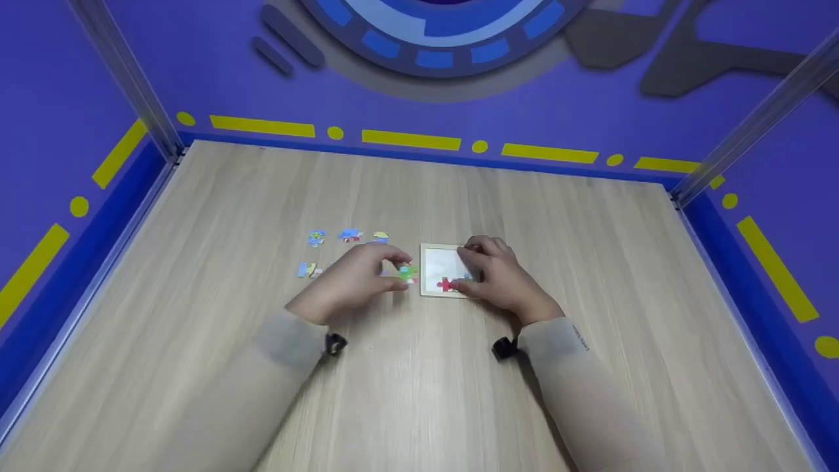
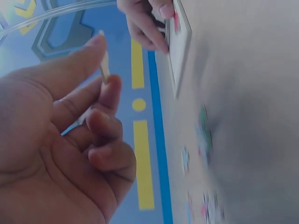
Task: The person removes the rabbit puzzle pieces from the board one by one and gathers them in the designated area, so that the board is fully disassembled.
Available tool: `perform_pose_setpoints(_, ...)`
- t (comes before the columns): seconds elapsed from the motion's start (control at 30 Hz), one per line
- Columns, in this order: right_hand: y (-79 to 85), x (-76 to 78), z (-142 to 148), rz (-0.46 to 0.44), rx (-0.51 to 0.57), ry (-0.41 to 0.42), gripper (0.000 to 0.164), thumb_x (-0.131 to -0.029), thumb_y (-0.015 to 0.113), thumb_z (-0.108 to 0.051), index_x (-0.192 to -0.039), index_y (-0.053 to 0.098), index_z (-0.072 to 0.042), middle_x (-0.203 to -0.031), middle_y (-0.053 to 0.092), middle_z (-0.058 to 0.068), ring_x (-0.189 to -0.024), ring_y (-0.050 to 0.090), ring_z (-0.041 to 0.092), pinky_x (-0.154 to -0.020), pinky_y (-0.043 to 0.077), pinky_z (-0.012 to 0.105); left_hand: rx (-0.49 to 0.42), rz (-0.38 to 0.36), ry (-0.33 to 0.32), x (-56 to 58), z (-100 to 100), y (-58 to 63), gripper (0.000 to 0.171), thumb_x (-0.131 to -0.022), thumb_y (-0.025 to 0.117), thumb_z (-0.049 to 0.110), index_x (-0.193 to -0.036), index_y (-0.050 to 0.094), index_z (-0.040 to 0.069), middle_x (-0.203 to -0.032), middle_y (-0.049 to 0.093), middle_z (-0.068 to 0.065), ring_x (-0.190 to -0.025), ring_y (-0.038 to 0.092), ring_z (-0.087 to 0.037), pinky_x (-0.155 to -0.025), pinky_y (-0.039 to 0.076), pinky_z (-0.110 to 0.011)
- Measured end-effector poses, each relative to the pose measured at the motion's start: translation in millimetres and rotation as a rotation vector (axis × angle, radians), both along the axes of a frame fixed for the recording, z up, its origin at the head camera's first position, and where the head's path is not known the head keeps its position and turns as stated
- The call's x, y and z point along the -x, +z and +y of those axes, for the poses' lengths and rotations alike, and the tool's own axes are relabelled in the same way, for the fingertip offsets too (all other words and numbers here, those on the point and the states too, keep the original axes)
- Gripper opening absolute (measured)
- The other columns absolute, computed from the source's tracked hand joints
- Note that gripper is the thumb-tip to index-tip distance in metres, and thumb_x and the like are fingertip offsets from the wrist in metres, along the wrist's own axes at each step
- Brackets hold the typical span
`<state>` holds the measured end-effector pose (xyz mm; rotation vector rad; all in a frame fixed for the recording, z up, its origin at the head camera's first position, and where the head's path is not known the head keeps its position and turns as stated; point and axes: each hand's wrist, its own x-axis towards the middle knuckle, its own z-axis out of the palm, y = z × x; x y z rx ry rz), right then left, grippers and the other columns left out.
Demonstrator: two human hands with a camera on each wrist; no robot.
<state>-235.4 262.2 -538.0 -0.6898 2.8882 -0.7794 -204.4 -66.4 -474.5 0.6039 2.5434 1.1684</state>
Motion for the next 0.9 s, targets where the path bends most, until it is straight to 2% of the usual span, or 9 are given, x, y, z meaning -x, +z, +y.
perform_pose_setpoints(0.1, -0.6, -0.1, 0, 0.008, 0.003, 0.007, 0.080, -0.100, 0.084, -0.055, -0.163, 0.061, -0.010, -0.162, 0.056, 0.007, -0.156, 0.043, 0.033, -0.134, 0.038, 0.057, -0.014, 0.002, -0.001, -5.5, -21, -0.2, 0.050, -0.103, 0.086, 0.021, -0.149, 0.073, 0.007, -0.140, 0.077, -0.007, -0.105, 0.062, -0.026, -0.098, 0.053, -0.043)
perform_pose_setpoints(0.27, -1.1, -0.3, 1, 0.022, 0.001, 0.011, 0.080, -0.100, 0.084, -0.056, -0.162, 0.062, -0.011, -0.161, 0.057, 0.007, -0.156, 0.044, 0.033, -0.133, 0.039, 0.057, 0.000, 0.020, 0.023, -17.7, -51, -1.4, 0.046, -0.103, 0.085, 0.018, -0.146, 0.075, 0.007, -0.141, 0.077, -0.009, -0.118, 0.068, -0.032, -0.105, 0.055, -0.048)
perform_pose_setpoints(0.37, -1.0, 0.0, 1, 0.024, -0.002, 0.015, 0.080, -0.100, 0.084, -0.056, -0.163, 0.062, -0.011, -0.160, 0.057, 0.008, -0.155, 0.044, 0.034, -0.134, 0.038, 0.056, 0.020, 0.029, 0.039, -24.8, -67, -3.8, 0.043, -0.102, 0.086, 0.018, -0.143, 0.077, 0.008, -0.141, 0.077, -0.008, -0.123, 0.069, -0.031, -0.108, 0.056, -0.049)
perform_pose_setpoints(0.57, -0.5, -0.1, 1, 0.032, 0.002, 0.011, 0.080, -0.100, 0.085, -0.055, -0.162, 0.062, -0.010, -0.160, 0.058, 0.008, -0.155, 0.045, 0.034, -0.134, 0.038, 0.056, 0.031, 0.021, 0.073, -34.0, -98, -9.5, 0.043, -0.102, 0.086, 0.018, -0.143, 0.077, 0.008, -0.139, 0.077, -0.007, -0.101, 0.061, -0.021, -0.093, 0.052, -0.033)
perform_pose_setpoints(0.63, -0.3, 0.0, 1, 0.032, 0.000, 0.009, 0.080, -0.100, 0.085, -0.055, -0.162, 0.063, -0.011, -0.160, 0.058, 0.008, -0.154, 0.045, 0.033, -0.134, 0.038, 0.055, 0.043, 0.016, 0.091, -35.4, -109, -12.2, 0.045, -0.102, 0.086, 0.018, -0.144, 0.076, 0.008, -0.136, 0.076, -0.009, -0.098, 0.059, -0.020, -0.089, 0.052, -0.032)
perform_pose_setpoints(0.7, -0.5, 0.0, 1, 0.031, -0.005, 0.010, 0.080, -0.100, 0.084, -0.056, -0.162, 0.062, -0.011, -0.160, 0.057, 0.008, -0.154, 0.045, 0.033, -0.134, 0.038, 0.055, 0.054, 0.008, 0.109, -36.6, -118, -15.4, 0.046, -0.102, 0.086, 0.019, -0.145, 0.075, 0.007, -0.138, 0.076, -0.011, -0.104, 0.063, -0.023, -0.094, 0.054, -0.036)
perform_pose_setpoints(0.77, -0.4, 0.0, 1, 0.027, -0.008, 0.012, 0.080, -0.100, 0.084, -0.056, -0.162, 0.062, -0.011, -0.160, 0.057, 0.008, -0.154, 0.045, 0.033, -0.134, 0.038, 0.055, 0.067, -0.003, 0.123, -38.5, -126, -17.7, 0.046, -0.102, 0.086, 0.019, -0.145, 0.075, 0.007, -0.141, 0.076, -0.013, -0.115, 0.068, -0.029, -0.103, 0.057, -0.045)
perform_pose_setpoints(0.9, -0.1, -0.7, 0, 0.023, -0.011, 0.013, 0.080, -0.100, 0.083, -0.056, -0.162, 0.062, -0.011, -0.161, 0.057, 0.008, -0.155, 0.045, 0.033, -0.134, 0.038, 0.055, 0.093, -0.023, 0.136, -43.5, -137, -20.9, 0.047, -0.102, 0.086, 0.019, -0.146, 0.074, 0.006, -0.145, 0.075, -0.016, -0.140, 0.067, -0.038, -0.122, 0.050, -0.061)
